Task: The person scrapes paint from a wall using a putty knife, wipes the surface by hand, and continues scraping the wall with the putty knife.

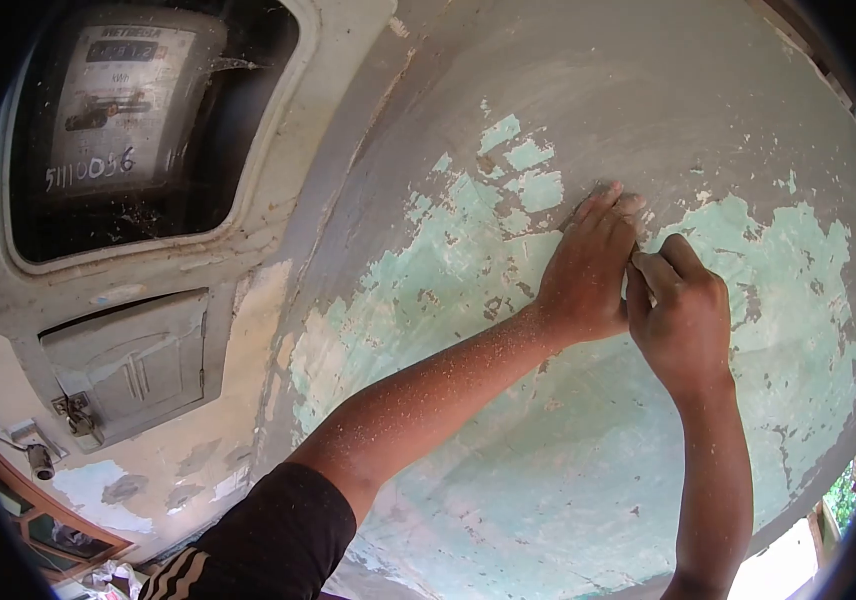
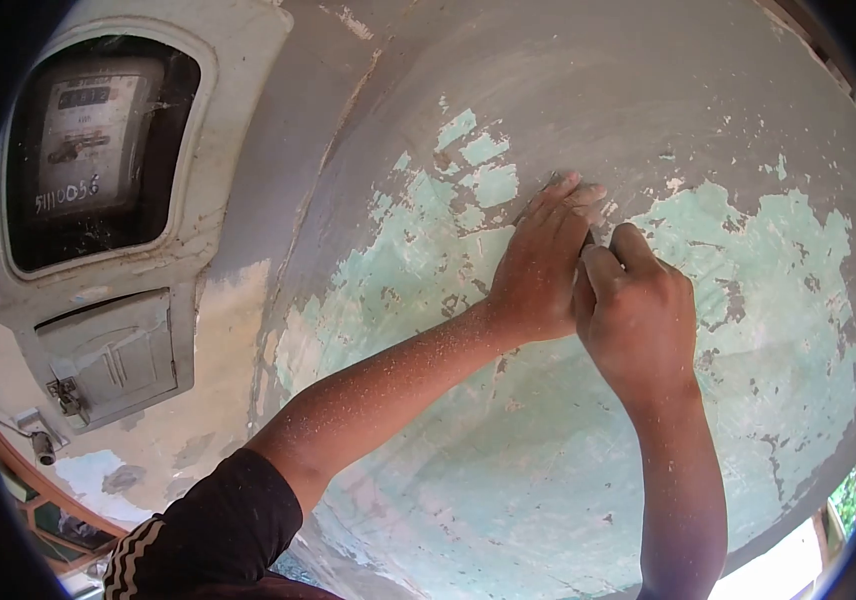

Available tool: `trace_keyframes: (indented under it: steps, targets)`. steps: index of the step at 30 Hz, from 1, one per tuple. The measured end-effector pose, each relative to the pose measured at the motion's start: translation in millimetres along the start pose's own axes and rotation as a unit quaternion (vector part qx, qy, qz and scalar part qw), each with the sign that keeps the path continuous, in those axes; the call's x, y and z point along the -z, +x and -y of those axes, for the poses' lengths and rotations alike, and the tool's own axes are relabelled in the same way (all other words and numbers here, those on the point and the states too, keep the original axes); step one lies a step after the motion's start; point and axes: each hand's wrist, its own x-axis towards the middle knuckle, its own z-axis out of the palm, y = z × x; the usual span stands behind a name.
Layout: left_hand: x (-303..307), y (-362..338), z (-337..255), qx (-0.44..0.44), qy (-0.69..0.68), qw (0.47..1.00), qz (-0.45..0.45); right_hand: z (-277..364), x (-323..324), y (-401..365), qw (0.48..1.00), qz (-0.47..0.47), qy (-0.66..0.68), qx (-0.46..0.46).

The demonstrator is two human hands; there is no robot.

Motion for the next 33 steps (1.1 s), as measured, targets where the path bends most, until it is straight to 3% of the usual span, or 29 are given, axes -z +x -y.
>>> trace_keyframes:
  steps: [3,6,12,15,18,33]
  targets:
    - [3.0,2.3,-2.2,-0.037,-0.045,0.998,0.018,4.2,6.2,2.5,1.0,-0.012,0.001,-0.016]
    - [5.8,16.4,4.4,-0.023,0.017,0.999,0.046,-4.5,-3.7,7.9,0.999,-0.023,0.015,-0.031]
    - [2.3,20.2,7.0,-0.071,-0.014,0.997,0.035,-0.5,17.8,26.0,0.999,-0.016,-0.007,-0.033]
    - [4.1,18.9,0.0,-0.024,0.004,0.999,0.03,-4.7,18.1,29.5,0.999,-0.004,-0.018,-0.027]
    - [3.4,17.3,-1.5,-0.042,0.02,0.998,0.047,-4.7,20.8,23.0,0.999,0.002,-0.02,-0.029]
    - [-14.9,36.7,14.6,-0.029,0.024,0.998,-0.043,-10.6,13.7,42.2,0.999,-0.02,0.015,-0.038]
